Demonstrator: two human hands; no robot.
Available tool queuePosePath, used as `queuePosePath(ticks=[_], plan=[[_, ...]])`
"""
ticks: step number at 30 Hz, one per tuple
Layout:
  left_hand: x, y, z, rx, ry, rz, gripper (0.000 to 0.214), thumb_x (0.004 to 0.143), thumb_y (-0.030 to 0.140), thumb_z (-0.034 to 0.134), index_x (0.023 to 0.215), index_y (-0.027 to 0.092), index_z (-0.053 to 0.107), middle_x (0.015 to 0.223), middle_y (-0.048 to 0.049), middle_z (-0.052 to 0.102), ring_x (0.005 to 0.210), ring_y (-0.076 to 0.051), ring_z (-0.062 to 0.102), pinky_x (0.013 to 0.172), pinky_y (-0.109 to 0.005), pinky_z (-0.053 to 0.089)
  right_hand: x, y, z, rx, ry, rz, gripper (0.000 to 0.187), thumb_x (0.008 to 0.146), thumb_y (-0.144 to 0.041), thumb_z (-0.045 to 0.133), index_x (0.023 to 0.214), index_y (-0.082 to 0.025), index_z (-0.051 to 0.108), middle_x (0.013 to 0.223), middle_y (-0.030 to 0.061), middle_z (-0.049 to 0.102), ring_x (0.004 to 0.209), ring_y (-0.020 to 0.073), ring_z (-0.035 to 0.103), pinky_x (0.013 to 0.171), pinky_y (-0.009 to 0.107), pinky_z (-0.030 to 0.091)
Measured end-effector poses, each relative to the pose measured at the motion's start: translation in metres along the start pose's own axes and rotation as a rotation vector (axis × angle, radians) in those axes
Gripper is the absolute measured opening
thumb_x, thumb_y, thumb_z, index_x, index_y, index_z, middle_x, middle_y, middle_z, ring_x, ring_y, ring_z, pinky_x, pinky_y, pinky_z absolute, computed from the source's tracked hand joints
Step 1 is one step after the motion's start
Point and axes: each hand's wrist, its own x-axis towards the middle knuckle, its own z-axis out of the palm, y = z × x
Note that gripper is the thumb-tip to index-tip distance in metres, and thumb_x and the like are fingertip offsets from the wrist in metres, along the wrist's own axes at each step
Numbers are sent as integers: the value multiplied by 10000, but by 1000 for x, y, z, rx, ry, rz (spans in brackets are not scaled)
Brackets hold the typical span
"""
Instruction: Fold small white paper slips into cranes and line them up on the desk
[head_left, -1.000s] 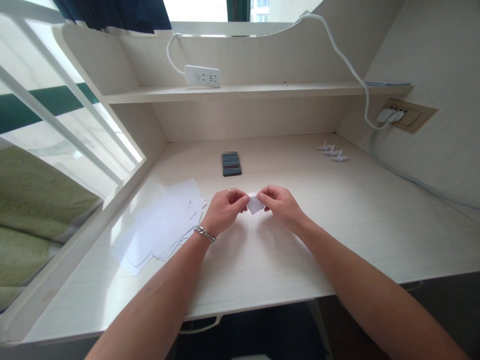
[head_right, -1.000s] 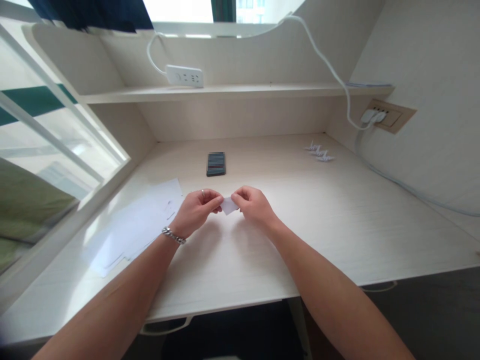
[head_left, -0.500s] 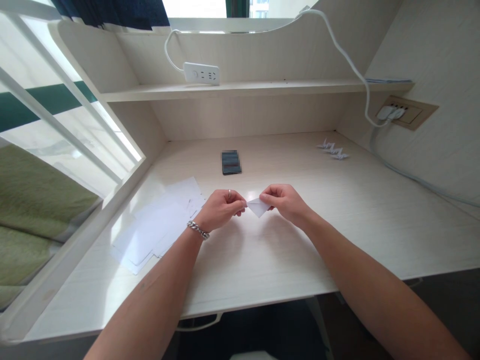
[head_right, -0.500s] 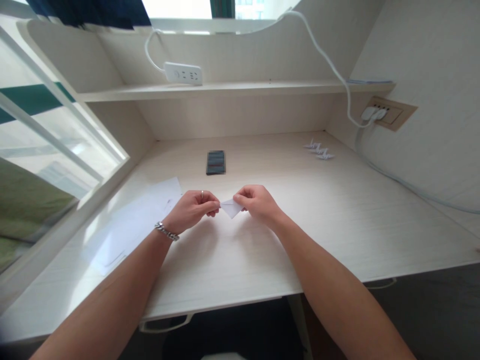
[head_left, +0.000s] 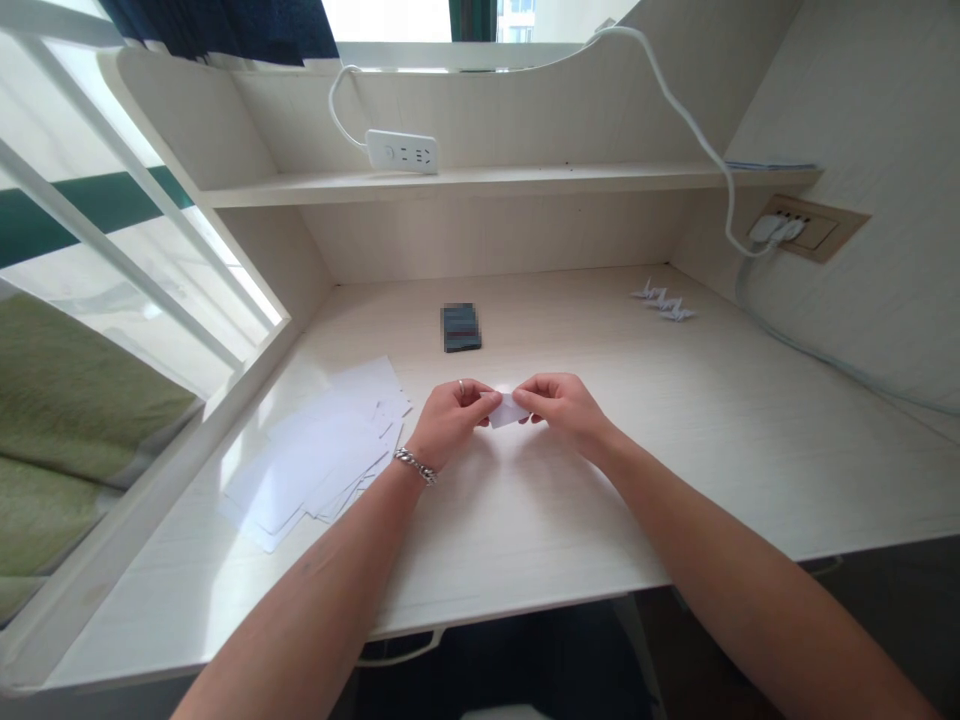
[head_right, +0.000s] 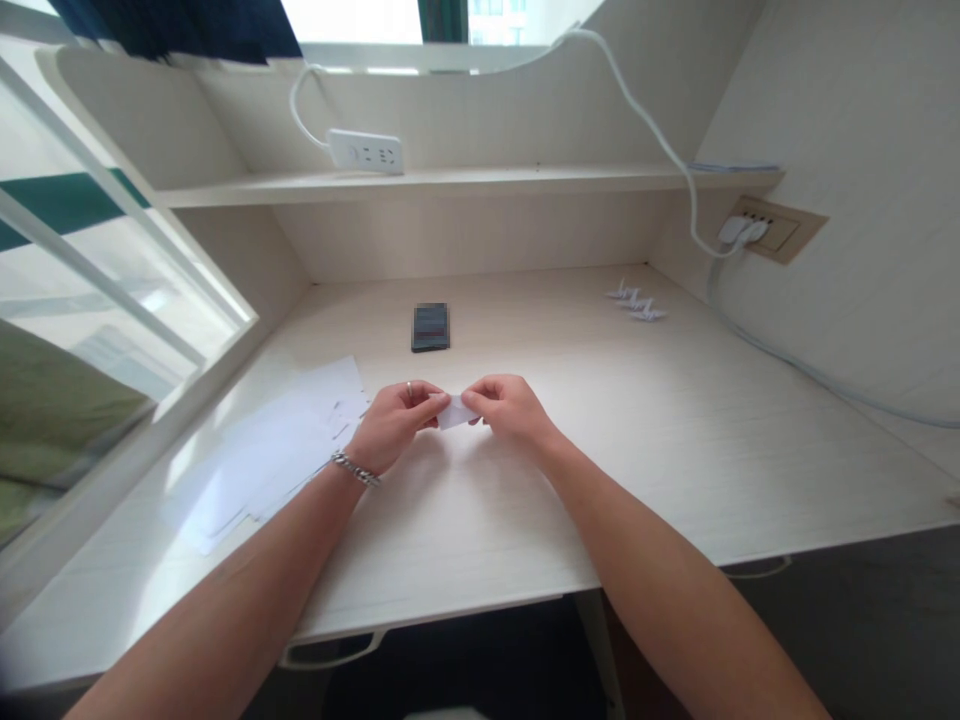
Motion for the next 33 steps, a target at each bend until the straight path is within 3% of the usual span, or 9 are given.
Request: queuePosePath(ticks=[5,10,18,23,26,33], plan=[[2,-3,-2,-96,56,-35,334,650,430,770,700,131,631,665,-17,609,628,-124,569,616,-279,480,0,2,-1,-86,-85,24,208,794,-339,617,743,-155,698,632,35,667,614,146,607,609,260,456],[1,-3,-1,-75,26,-31,336,686,443,748,736,131,632,676,-23,627,629,-133,591,617,-281,483,-2,7,2,-139,-197,39,246,835,-358,575,739,-164,691,711,59,702,630,149,622,591,256,465],[-3,3,0,-30,-27,9,271,656,331,773,790,132,647,739,-28,643,668,-127,595,617,-252,469,-2,6,5,-106,-119,2,267,833,-398,598,736,-158,664,722,57,693,624,143,626,582,257,471],[-5,4,0,218,-101,-40,185,649,283,742,737,139,666,675,-25,647,627,-142,583,581,-260,441,-2,0,-1,-94,-53,-28,216,786,-366,660,865,-166,692,791,51,700,691,154,630,618,270,479],[-6,4,1,335,-136,-72,138,652,258,723,712,143,678,621,-8,628,583,-129,549,537,-247,390,0,-1,-4,-47,-57,-47,197,743,-333,704,825,-155,695,738,42,684,661,150,614,625,282,477],[-6,7,2,115,-58,4,205,696,308,723,733,127,636,685,-30,648,639,-131,592,611,-265,462,0,-4,-6,131,-5,45,225,682,-336,761,760,-145,670,654,32,659,635,154,618,633,301,494]])
